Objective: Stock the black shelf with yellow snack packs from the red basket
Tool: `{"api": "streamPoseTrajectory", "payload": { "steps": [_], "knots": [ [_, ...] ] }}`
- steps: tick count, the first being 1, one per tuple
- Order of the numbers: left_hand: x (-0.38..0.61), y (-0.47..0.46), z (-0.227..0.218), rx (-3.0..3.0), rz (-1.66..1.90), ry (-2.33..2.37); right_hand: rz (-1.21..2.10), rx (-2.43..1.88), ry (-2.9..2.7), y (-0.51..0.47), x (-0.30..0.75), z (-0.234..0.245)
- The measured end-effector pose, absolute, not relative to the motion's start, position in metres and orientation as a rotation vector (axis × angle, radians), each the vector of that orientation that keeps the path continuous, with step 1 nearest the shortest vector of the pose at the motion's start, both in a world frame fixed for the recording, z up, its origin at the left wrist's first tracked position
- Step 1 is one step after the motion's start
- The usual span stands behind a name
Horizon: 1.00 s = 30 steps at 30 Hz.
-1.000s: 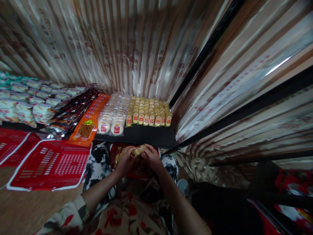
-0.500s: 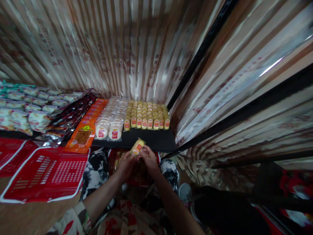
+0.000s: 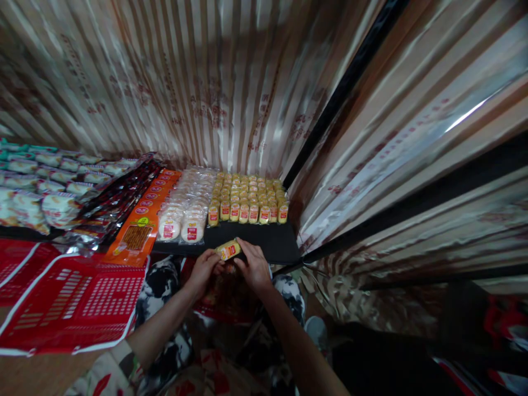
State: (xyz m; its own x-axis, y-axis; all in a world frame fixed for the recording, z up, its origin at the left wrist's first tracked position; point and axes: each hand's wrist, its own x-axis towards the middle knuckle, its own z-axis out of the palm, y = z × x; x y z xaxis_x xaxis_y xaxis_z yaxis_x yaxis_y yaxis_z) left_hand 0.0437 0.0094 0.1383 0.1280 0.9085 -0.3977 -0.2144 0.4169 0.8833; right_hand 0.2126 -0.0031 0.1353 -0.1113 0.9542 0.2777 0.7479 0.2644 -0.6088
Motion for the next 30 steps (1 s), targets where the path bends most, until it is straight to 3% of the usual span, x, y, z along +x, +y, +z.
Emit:
{"api": "streamPoseTrajectory", "payload": {
  "steps": [13,21,30],
  "knots": [
    [0.040,0.083,0.156,1.396,0.698,1.253,0.423,-1.540,-1.910,0.022,0.198,0.128],
    [0.058,0.094,0.132,1.222,1.068,1.272,0.527,-1.690,-1.578,0.065,0.180,0.104],
    [0.063,0.099,0.122,1.333,1.129,1.273,0.493,-1.694,-1.503,0.094,0.166,0.099]
  ]
}}
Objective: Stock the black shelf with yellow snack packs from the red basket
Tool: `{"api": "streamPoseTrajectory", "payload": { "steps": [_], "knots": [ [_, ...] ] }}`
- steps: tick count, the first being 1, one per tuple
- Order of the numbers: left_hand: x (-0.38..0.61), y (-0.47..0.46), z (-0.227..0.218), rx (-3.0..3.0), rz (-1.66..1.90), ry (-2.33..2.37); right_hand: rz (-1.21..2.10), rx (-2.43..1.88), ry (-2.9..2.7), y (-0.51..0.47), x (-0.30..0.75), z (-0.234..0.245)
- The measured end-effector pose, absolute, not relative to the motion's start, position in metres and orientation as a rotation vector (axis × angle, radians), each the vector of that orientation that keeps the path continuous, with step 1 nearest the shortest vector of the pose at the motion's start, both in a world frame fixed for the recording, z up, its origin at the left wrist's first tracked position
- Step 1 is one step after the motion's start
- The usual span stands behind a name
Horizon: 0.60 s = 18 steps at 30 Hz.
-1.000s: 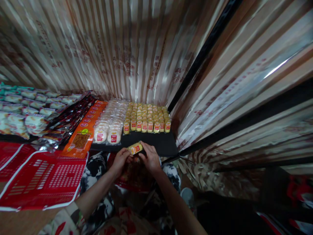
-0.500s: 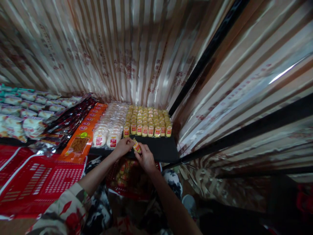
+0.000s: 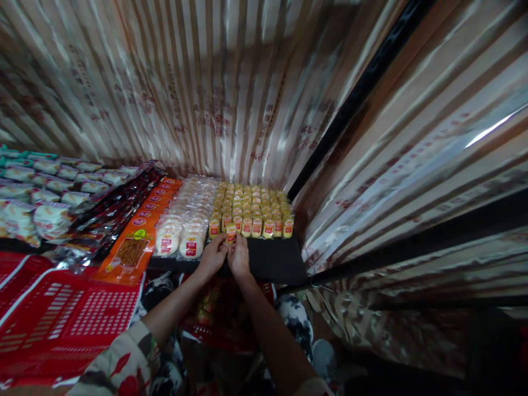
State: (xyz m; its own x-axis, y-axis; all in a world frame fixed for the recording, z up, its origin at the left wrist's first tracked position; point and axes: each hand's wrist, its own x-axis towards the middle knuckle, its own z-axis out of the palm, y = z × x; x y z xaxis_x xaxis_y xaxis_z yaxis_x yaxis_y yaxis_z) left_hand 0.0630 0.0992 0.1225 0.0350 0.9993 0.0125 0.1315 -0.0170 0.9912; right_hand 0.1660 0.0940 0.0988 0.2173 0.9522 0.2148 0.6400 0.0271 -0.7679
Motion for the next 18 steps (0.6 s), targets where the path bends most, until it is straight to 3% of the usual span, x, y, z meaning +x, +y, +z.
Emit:
{"api": "streamPoseTrajectory", "payload": {
  "steps": [18],
  "knots": [
    [0.063,0.089,0.126,1.781,0.987,1.406,0.574,-1.596,-1.407,0.098,0.158,0.088]
  ]
}}
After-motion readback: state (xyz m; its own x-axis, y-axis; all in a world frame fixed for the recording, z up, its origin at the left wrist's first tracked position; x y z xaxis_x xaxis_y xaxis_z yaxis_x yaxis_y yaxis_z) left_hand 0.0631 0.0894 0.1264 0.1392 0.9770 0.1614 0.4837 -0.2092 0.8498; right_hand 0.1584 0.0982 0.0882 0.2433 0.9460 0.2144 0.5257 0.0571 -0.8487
